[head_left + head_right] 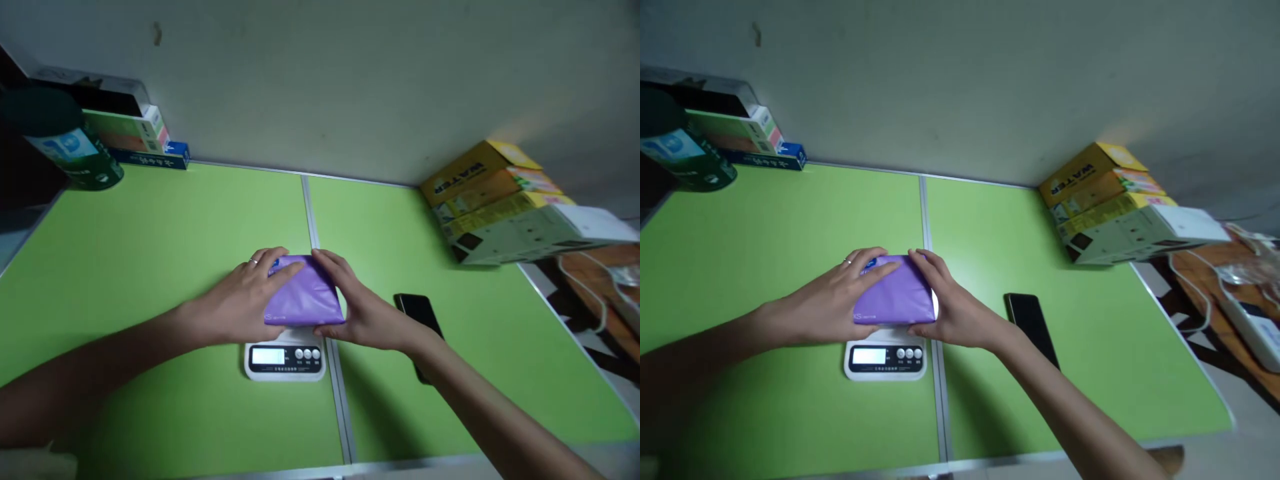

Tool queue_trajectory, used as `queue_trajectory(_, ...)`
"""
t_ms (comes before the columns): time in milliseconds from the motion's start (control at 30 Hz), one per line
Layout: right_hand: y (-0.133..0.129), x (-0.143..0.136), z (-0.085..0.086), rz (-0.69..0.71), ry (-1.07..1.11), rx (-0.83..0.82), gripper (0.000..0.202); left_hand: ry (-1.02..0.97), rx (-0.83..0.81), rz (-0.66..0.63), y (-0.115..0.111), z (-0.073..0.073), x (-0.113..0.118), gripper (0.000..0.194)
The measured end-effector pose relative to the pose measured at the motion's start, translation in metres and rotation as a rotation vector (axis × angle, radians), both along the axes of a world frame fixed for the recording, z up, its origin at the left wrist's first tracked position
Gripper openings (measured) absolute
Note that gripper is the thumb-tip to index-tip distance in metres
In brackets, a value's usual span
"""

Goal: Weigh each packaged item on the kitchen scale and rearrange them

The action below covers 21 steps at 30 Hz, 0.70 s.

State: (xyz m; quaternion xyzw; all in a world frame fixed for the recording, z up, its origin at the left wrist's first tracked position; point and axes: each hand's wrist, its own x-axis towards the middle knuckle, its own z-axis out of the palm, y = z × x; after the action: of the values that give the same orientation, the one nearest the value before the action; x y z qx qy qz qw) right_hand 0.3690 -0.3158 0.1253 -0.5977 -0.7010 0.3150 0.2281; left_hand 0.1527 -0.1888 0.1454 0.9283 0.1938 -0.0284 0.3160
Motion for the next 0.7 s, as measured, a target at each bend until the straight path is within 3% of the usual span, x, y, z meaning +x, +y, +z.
queue_trajectory(167,-0.019,0.019,-0.008,-0.026,0.041,-0.005,0.124,0.167,0.005,0.122,-0.001,0.011,-0.022,0.12)
queue_trajectory(267,-0.034,0.032,-0.002,-0.071,0.089,0.016,0.117,0.255,0.077,0.16,0.007,0.019,-0.044,0.125)
queue_trajectory(400,-0.052,0.039,-0.003,-0.117,0.126,0.02,0.112,0.274,0.148,0.169,0.014,0.017,-0.062,0.124)
queue_trajectory(533,-0.056,0.033,-0.005,-0.118,0.142,0.021,0.114,0.29,0.142,0.155,0.009,0.014,-0.055,0.126)
queue_trajectory(700,-0.042,0.019,-0.002,-0.076,0.154,0.03,0.117,0.285,0.044,0.14,-0.001,0.015,-0.033,0.129)
